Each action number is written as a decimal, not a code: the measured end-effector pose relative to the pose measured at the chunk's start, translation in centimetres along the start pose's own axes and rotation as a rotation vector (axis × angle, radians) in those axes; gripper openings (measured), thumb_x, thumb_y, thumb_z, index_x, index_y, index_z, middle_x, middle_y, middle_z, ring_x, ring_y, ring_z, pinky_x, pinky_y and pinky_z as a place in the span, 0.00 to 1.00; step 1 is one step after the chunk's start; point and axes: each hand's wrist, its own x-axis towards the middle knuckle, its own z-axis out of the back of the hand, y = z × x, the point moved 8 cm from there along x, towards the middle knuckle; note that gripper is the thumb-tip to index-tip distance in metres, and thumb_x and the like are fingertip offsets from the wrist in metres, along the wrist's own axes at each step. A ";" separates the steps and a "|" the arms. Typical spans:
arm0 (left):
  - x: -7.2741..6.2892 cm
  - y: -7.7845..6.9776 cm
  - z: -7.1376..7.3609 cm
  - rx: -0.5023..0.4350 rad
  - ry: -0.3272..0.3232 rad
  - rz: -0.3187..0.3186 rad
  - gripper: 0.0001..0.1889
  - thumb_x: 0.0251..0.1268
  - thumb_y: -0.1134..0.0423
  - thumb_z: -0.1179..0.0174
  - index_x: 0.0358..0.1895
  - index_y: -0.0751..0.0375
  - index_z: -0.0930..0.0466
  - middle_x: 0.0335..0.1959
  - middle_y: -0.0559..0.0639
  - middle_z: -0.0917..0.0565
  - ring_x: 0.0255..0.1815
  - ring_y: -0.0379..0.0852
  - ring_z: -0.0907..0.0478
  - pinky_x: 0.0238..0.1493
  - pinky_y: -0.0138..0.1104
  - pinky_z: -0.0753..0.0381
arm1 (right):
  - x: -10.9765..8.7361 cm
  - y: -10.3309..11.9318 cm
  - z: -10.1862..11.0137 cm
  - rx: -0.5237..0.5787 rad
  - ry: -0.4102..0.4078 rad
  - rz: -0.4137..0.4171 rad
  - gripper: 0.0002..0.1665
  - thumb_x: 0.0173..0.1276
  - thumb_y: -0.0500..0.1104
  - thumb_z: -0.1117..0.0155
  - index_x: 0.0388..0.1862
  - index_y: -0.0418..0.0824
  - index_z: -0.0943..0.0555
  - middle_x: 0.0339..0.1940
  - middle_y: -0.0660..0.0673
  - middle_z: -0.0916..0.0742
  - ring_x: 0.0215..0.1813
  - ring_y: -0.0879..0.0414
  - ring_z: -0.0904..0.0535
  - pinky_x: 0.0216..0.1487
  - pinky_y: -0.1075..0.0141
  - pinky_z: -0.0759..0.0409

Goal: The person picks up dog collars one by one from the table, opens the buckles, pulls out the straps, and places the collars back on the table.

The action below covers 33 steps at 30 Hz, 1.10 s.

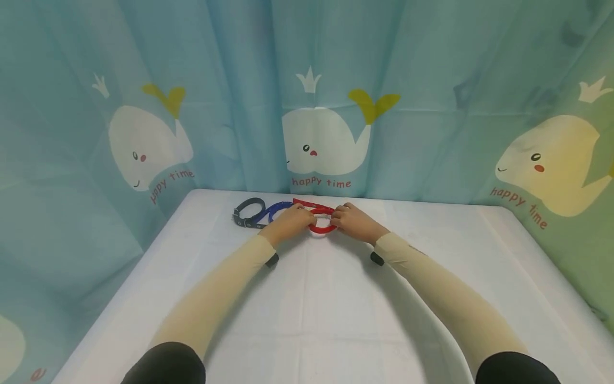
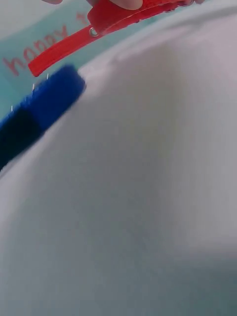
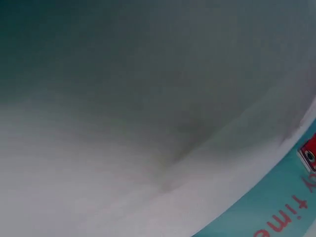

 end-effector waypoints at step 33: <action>-9.4 -9.7 9.5 -0.181 -0.308 -0.178 0.14 0.58 0.53 0.36 0.46 0.54 0.17 0.39 0.44 0.14 0.46 0.41 0.19 0.58 0.39 0.24 | -9.5 7.4 16.1 -0.005 -0.585 0.153 0.21 0.45 0.40 0.21 0.40 0.38 0.16 0.35 0.44 0.12 0.42 0.50 0.18 0.52 0.51 0.22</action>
